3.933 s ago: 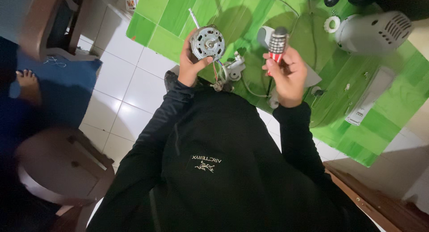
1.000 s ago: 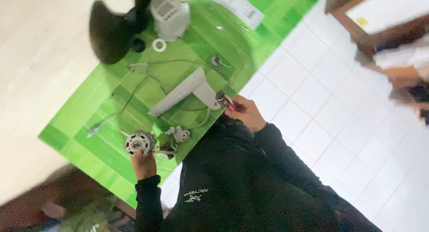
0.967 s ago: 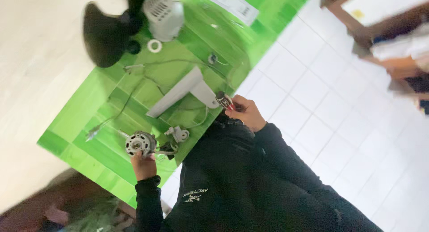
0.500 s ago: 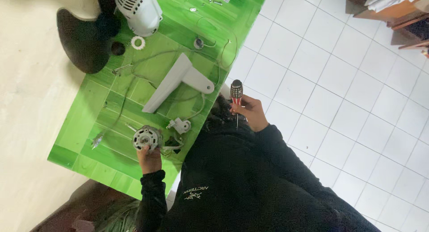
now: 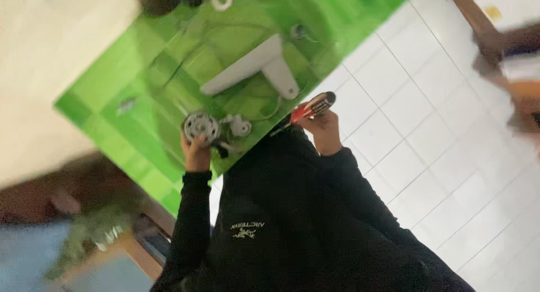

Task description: The person uses a screwdriver to tighten screws on a small electrical motor held in their left hand. They rotate the motor to access different screw locations and continue tightening throughout the clip.

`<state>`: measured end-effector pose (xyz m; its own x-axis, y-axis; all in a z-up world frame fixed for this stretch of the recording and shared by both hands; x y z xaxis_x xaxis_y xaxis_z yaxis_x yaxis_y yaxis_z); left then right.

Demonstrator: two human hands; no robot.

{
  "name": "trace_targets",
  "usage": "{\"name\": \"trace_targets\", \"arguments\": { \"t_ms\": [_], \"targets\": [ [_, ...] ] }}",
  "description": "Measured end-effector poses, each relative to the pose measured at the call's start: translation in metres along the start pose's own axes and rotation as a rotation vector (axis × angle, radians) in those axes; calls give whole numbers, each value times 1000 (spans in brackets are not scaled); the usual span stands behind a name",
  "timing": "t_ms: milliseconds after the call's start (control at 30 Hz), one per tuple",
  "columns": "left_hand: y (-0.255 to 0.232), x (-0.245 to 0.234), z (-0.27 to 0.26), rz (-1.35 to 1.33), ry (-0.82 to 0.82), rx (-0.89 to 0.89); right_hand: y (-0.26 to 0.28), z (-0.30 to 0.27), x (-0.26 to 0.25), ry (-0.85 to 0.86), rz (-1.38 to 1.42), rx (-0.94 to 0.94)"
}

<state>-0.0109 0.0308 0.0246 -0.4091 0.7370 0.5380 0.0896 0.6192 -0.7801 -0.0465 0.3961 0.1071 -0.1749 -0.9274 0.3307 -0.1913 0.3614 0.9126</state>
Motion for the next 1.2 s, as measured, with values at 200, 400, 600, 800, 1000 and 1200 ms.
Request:
{"name": "trace_targets", "arguments": {
  "t_ms": [200, 400, 600, 800, 1000, 1200],
  "targets": [
    [15, -19, -5, -193, -131, 110, 9, 41, 53, 330, -46, 17],
    [27, -18, -24, -246, -354, 160, 15, 62, 117, 661, -95, -62],
    [35, -19, -39, -385, -510, 240, 3, 67, 173, 803, -248, -200],
    [36, -19, -41, -444, -478, 367, 4, 70, 209, 931, -298, -370],
    [42, -20, -37, -427, -528, 336, -2, 70, 225, 987, -279, -364],
    [42, -20, -39, -433, -548, 354, -10, 72, 233, 1015, -314, -411]
  ]
}}
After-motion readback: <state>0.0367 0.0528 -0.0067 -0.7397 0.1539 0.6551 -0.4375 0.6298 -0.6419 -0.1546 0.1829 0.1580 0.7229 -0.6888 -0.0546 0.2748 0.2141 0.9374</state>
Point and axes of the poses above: each hand's wrist, its own z-axis towards the middle knuckle, its own x-axis out of the palm, y = z × x, the point moved 1 cm from there along z, towards the middle knuckle, and after that the axes turned 7 degrees about -y, right-handed, at the moved point
